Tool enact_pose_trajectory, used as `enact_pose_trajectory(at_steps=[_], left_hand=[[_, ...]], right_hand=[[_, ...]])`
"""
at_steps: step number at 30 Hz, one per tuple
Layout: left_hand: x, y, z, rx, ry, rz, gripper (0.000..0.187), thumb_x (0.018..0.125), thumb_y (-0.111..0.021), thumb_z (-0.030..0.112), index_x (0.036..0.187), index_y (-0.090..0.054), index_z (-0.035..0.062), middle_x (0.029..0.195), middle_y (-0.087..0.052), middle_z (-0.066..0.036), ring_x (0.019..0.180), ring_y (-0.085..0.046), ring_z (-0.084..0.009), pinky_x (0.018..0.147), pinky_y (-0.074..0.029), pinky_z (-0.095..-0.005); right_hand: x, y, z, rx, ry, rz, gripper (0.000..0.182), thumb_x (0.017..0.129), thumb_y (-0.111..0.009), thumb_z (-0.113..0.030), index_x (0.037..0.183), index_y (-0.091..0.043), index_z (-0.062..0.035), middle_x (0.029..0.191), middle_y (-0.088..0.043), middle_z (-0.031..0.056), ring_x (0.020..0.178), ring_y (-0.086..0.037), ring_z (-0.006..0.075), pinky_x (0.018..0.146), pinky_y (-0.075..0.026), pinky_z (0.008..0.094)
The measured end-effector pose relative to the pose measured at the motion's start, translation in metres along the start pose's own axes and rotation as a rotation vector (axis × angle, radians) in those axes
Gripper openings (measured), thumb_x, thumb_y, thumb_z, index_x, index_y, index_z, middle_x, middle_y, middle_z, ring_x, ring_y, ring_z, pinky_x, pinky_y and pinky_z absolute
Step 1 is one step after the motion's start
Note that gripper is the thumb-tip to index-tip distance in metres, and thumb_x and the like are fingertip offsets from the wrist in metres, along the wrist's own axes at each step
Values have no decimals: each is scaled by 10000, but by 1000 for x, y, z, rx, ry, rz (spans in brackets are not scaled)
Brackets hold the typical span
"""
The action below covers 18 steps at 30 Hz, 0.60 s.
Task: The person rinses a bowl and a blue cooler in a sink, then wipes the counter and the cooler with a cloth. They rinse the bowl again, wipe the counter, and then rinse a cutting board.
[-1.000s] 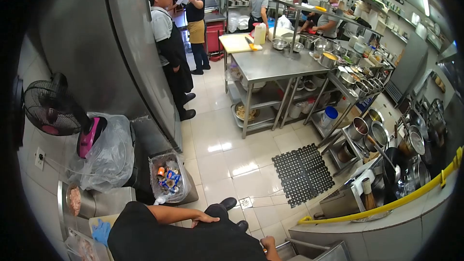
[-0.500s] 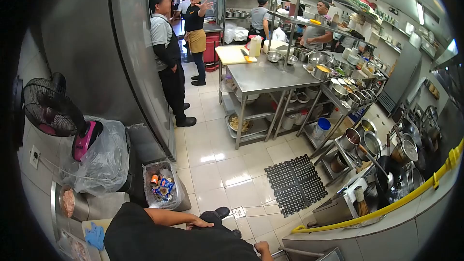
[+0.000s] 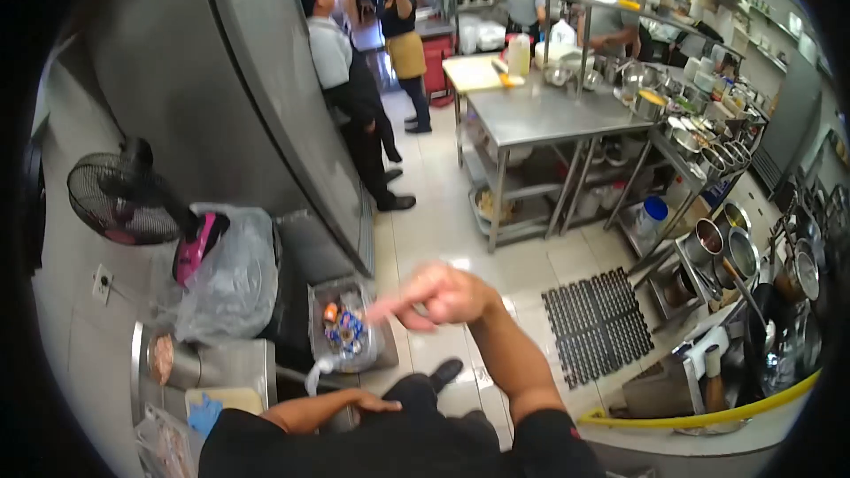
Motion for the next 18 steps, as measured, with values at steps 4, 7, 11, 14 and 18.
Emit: enact_pose_trajectory(at_steps=[4,7,11,14,18], left_hand=[[-28,3,-5,-106,3,-9,966,712,-237,836,1351,-382,125,1327,-453,-85,1159,-489,-227,901,-410,-495],[-46,10,-1,-111,8,16,969,707,-236,840,1350,-384,129,1326,-454,-91,1165,-483,-239,907,-400,-505],[-51,28,14,-122,12,23,974,700,-235,845,1349,-386,134,1324,-454,-100,1173,-475,-256,914,-386,-519],[-50,36,34,-146,4,32,977,695,-235,849,1348,-388,138,1323,-455,-106,1179,-469,-268,919,-376,-529],[-38,30,79,-192,-22,76,981,688,-234,854,1347,-390,143,1321,-456,-115,1187,-462,-284,927,-362,-542]], right_hand=[[65,-69,-30,-93,-124,-423,1460,360,-618,-798,1389,-82,88,547,-343,-42,475,-362,89,493,-312,242],[81,-126,-51,-104,-11,-710,1503,371,-556,-847,1386,57,77,537,-357,-33,461,-410,115,513,-350,261],[88,-130,-77,-52,318,-649,1384,491,-500,-848,1375,-53,119,869,-450,188,791,-540,202,783,-352,315],[68,-122,-98,-21,503,-678,1381,519,-571,-800,1357,-38,159,889,-605,283,841,-649,200,850,-436,304],[36,-50,-67,148,155,-466,957,786,-214,-766,1334,-380,0,1197,-559,120,615,-507,154,638,-448,276]])
Point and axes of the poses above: each hand's wrist, its own x-axis towards the middle knuckle, its own y-axis out of the back of the hand, z = x × y, the point moved 10 cm from there along x, towards the middle knuckle
